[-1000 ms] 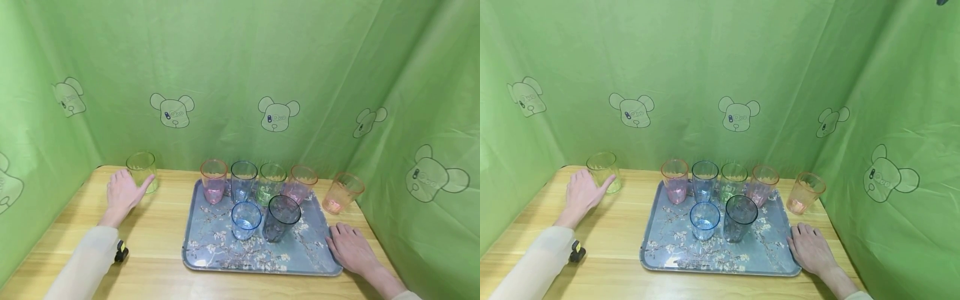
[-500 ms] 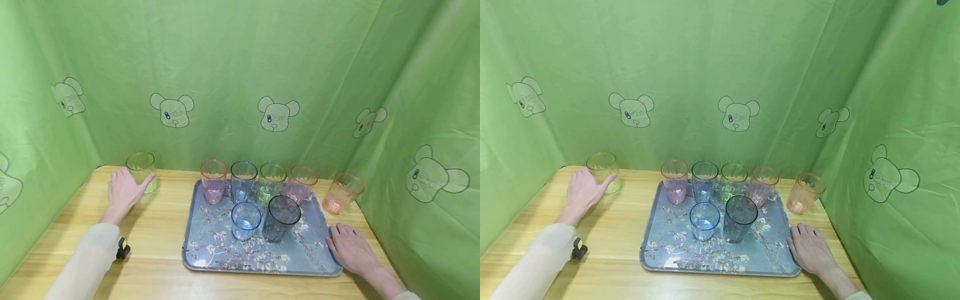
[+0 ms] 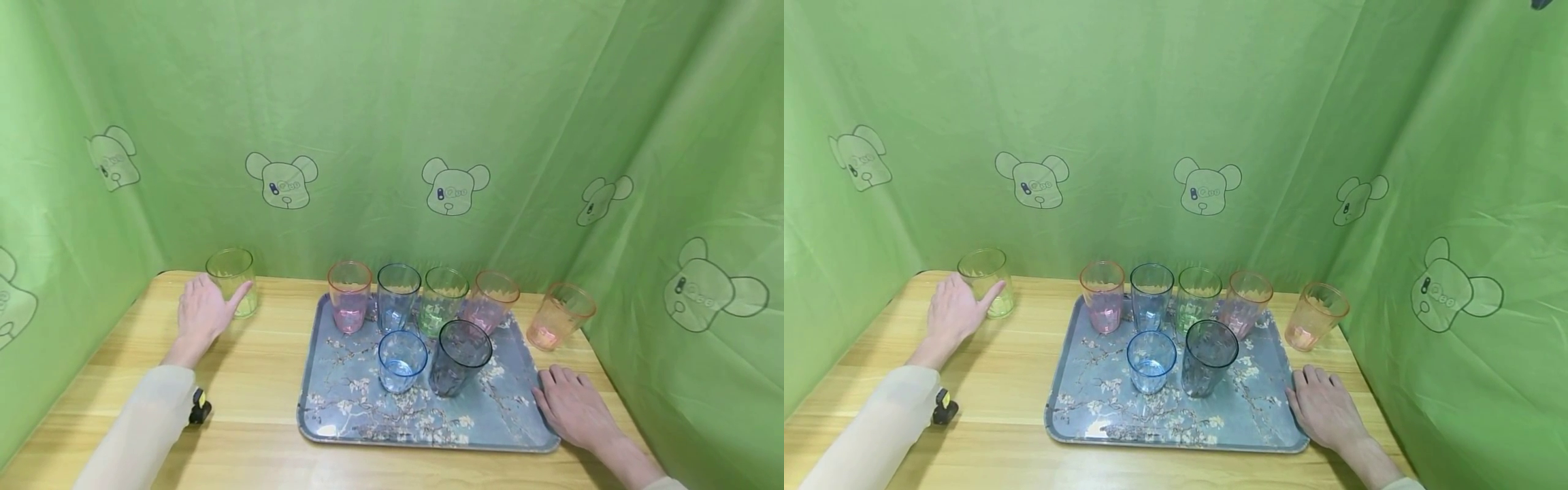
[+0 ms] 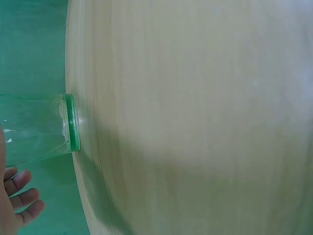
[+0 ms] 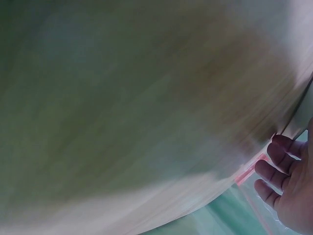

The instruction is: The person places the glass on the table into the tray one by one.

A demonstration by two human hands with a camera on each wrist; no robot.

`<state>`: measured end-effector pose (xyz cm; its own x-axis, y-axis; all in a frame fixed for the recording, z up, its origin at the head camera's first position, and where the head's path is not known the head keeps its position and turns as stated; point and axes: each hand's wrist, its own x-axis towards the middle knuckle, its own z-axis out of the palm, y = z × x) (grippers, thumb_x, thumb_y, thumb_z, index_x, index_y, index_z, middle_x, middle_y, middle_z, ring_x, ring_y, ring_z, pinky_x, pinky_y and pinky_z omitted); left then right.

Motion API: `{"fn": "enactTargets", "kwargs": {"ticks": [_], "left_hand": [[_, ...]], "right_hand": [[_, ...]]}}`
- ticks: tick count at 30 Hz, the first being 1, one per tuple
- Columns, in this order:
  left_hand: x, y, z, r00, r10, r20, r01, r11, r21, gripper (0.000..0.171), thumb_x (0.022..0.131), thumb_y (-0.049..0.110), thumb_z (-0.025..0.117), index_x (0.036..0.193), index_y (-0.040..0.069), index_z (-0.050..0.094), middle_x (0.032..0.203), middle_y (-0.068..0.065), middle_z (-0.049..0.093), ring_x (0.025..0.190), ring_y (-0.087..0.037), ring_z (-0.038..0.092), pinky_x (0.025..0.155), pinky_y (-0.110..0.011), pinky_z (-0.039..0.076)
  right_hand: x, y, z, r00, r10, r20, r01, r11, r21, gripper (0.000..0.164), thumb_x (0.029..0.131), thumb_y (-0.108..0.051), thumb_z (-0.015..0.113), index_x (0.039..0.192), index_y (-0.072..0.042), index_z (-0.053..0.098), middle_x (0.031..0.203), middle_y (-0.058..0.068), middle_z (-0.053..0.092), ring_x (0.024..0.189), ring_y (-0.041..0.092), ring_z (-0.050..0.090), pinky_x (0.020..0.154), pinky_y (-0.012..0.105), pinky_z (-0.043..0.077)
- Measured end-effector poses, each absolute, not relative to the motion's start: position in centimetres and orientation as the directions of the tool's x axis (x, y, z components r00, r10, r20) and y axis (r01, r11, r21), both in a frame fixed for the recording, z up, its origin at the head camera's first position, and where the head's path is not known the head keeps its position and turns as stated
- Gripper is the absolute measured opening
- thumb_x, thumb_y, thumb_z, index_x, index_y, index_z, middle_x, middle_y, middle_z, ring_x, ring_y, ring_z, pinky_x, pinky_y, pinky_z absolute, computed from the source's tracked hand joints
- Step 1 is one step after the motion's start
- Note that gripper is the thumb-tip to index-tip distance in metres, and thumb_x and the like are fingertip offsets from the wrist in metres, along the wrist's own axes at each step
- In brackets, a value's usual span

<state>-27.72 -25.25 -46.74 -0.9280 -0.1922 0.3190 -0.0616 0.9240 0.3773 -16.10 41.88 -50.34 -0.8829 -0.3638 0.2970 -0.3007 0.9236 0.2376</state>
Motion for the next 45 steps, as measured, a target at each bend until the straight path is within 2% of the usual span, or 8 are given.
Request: {"fn": "enactTargets", "kwargs": {"ticks": [6,13,19,23,32,42,45], "left_hand": [[-27.7,-25.2,-46.6,-0.930,-0.182,0.320,-0.054,0.928,0.369,0.094,0.088,0.077,0.036,0.108,-0.015,0.046,0.093,-0.025,0.049,0.084,-0.036,0.044,0.069,-0.045,0.039],[-27.6,-25.0,-46.4,-0.937,-0.163,0.308,-0.046,0.934,0.355,0.092,0.089,0.075,0.037,0.108,-0.014,0.047,0.094,-0.026,0.049,0.086,-0.037,0.046,0.071,-0.047,0.040],[-27.3,-24.8,-46.2,-0.928,-0.144,0.344,-0.027,0.946,0.323,0.087,0.088,0.075,0.040,0.101,-0.010,0.048,0.088,-0.022,0.049,0.080,-0.033,0.045,0.066,-0.042,0.037],[-27.2,-24.5,-46.1,-0.926,-0.120,0.359,-0.007,0.954,0.299,0.089,0.087,0.076,0.040,0.102,-0.011,0.049,0.088,-0.022,0.050,0.079,-0.033,0.046,0.065,-0.041,0.037],[-26.8,-24.0,-45.7,-0.919,-0.061,0.391,0.044,0.966,0.254,0.087,0.087,0.071,0.049,0.106,-0.014,0.050,0.088,-0.023,0.052,0.078,-0.033,0.048,0.065,-0.043,0.040],[-25.7,-23.2,-44.9,-0.898,0.026,0.440,0.119,0.976,0.185,0.079,0.084,0.070,0.055,0.092,-0.008,0.050,0.079,-0.017,0.050,0.069,-0.027,0.044,0.057,-0.032,0.033],[-25.3,-22.9,-44.8,-0.895,0.055,0.443,0.139,0.977,0.160,0.079,0.084,0.068,0.058,0.096,-0.010,0.051,0.082,-0.019,0.052,0.071,-0.028,0.046,0.058,-0.034,0.035]], "right_hand": [[-16.0,41.8,-50.3,-0.890,-0.356,0.284,-0.296,0.926,0.234,0.024,0.089,-0.030,0.062,0.096,-0.007,0.056,0.083,0.007,0.053,0.084,0.029,0.057,0.070,0.048,0.041],[-16.0,41.8,-50.1,-0.896,-0.351,0.273,-0.293,0.927,0.234,0.024,0.090,-0.030,0.062,0.096,-0.007,0.056,0.082,0.006,0.052,0.083,0.029,0.056,0.070,0.048,0.042],[-16.1,41.8,-50.2,-0.893,-0.354,0.278,-0.296,0.927,0.229,0.024,0.089,-0.030,0.062,0.096,-0.008,0.056,0.083,0.007,0.053,0.082,0.029,0.057,0.070,0.048,0.042],[-16.1,41.8,-50.2,-0.891,-0.356,0.281,-0.297,0.927,0.230,0.023,0.089,-0.029,0.062,0.095,-0.008,0.056,0.082,0.006,0.052,0.082,0.029,0.056,0.069,0.047,0.041],[-16.1,41.9,-50.3,-0.886,-0.362,0.289,-0.302,0.925,0.231,0.022,0.089,-0.029,0.062,0.094,-0.008,0.055,0.080,0.005,0.051,0.081,0.028,0.056,0.068,0.047,0.040],[-16.1,41.9,-50.5,-0.884,-0.369,0.286,-0.309,0.922,0.234,0.022,0.089,-0.029,0.061,0.093,-0.009,0.055,0.080,0.005,0.051,0.081,0.028,0.056,0.069,0.047,0.040],[-16.1,41.9,-50.4,-0.882,-0.370,0.291,-0.309,0.921,0.235,0.021,0.089,-0.029,0.062,0.093,-0.009,0.055,0.080,0.005,0.051,0.080,0.028,0.056,0.069,0.047,0.040]]}}
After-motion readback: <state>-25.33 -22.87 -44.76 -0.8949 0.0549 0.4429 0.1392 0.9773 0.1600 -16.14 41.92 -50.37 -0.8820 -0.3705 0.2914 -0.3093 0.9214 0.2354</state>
